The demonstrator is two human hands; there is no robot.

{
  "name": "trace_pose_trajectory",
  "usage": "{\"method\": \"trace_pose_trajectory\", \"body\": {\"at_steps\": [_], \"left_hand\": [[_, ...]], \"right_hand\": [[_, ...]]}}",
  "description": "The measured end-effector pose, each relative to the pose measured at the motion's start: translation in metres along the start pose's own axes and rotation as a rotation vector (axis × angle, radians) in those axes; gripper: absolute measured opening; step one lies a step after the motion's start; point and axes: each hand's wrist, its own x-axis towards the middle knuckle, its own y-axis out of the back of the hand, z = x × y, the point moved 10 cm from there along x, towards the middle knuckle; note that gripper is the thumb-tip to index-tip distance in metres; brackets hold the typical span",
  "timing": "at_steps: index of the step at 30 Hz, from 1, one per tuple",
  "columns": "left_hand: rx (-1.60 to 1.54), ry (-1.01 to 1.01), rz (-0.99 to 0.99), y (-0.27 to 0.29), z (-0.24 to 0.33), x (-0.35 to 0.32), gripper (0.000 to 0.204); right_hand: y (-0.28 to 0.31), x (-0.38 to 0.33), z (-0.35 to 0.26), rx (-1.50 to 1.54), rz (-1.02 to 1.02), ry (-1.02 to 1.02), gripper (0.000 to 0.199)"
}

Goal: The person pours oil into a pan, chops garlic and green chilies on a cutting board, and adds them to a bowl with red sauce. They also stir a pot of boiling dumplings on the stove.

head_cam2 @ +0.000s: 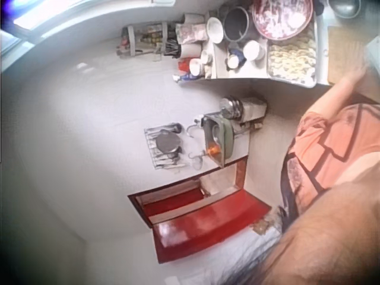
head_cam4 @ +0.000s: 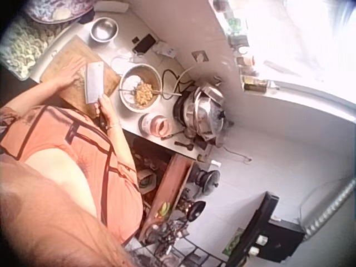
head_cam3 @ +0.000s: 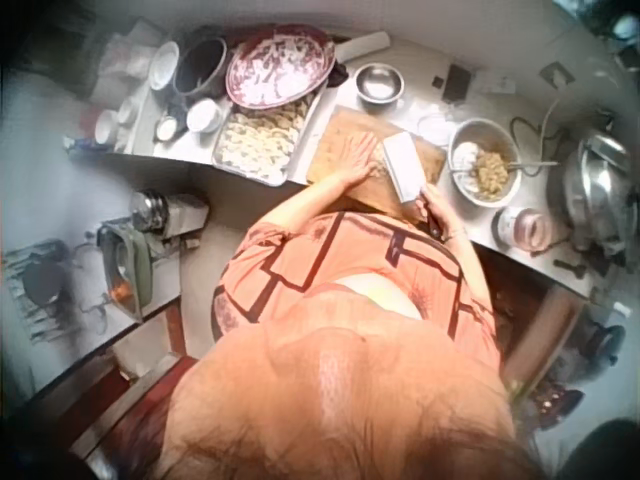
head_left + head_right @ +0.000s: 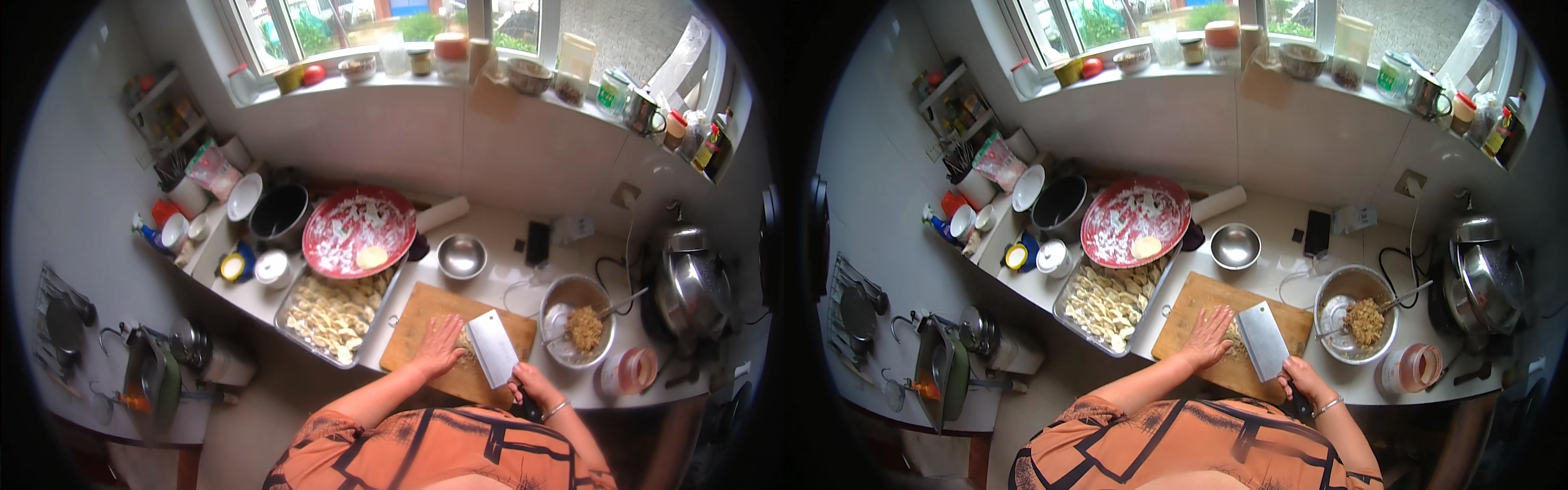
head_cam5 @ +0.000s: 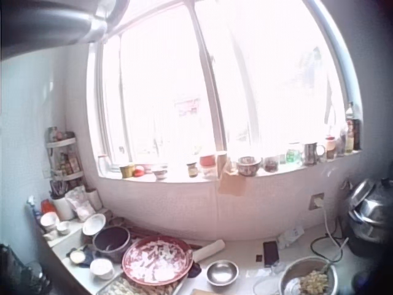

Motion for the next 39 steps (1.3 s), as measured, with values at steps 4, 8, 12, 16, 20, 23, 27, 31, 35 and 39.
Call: {"method": "trace_pose_trajectory", "body": {"at_steps": [4, 8, 12, 16, 20, 23, 27, 31, 35, 39], "left_hand": [[-0.538, 0.204, 0.077, 0.007, -0.01, 0.001, 0.071], [-2.142, 0.467, 0.15, -0.008, 0.009, 0.009, 0.069], [-2.489, 0.388, 0.302, 0.009, 0.014, 0.013, 0.063], [-2.51, 0.493, 0.2, -0.011, 0.028, -0.005, 0.061], [-2.59, 0.52, 0.07, -0.029, 0.052, -0.022, 0.059], [-2.662, 0.5, 0.071, -0.026, 0.053, -0.026, 0.056], [-2.064, 0.667, 0.022, -0.029, 0.02, -0.033, 0.064], [-0.648, 0.202, -0.108, -0.002, 0.006, -0.018, 0.052], [-0.434, 0.137, -0.044, -0.001, -0.027, -0.012, 0.05], [-0.329, 0.168, 0.097, 0.0, -0.068, -0.007, 0.052]], "right_hand": [[-0.004, 0.001, -0.005, 0.154, -0.029, -0.011, 0.027], [-0.029, 0.022, -0.006, 0.257, -0.16, -0.03, 0.025], [-0.04, 0.04, -0.004, 0.274, -0.174, -0.014, 0.025], [-0.03, 0.051, -0.008, 0.302, -0.048, 0.024, 0.026], [-0.018, 0.058, -0.031, 0.166, 0.061, 0.214, 0.029], [-0.002, 0.057, -0.027, 0.184, 0.165, 0.201, 0.028], [0.022, 0.029, -0.022, 0.113, 0.283, 0.28, 0.028], [0.042, -0.007, 0.006, -0.085, 0.462, 0.153, 0.027], [0.049, -0.026, 0.028, -0.175, 0.557, 0.118, 0.027], [0.05, -0.026, 0.045, -0.102, 0.622, 0.102, 0.026]]}}
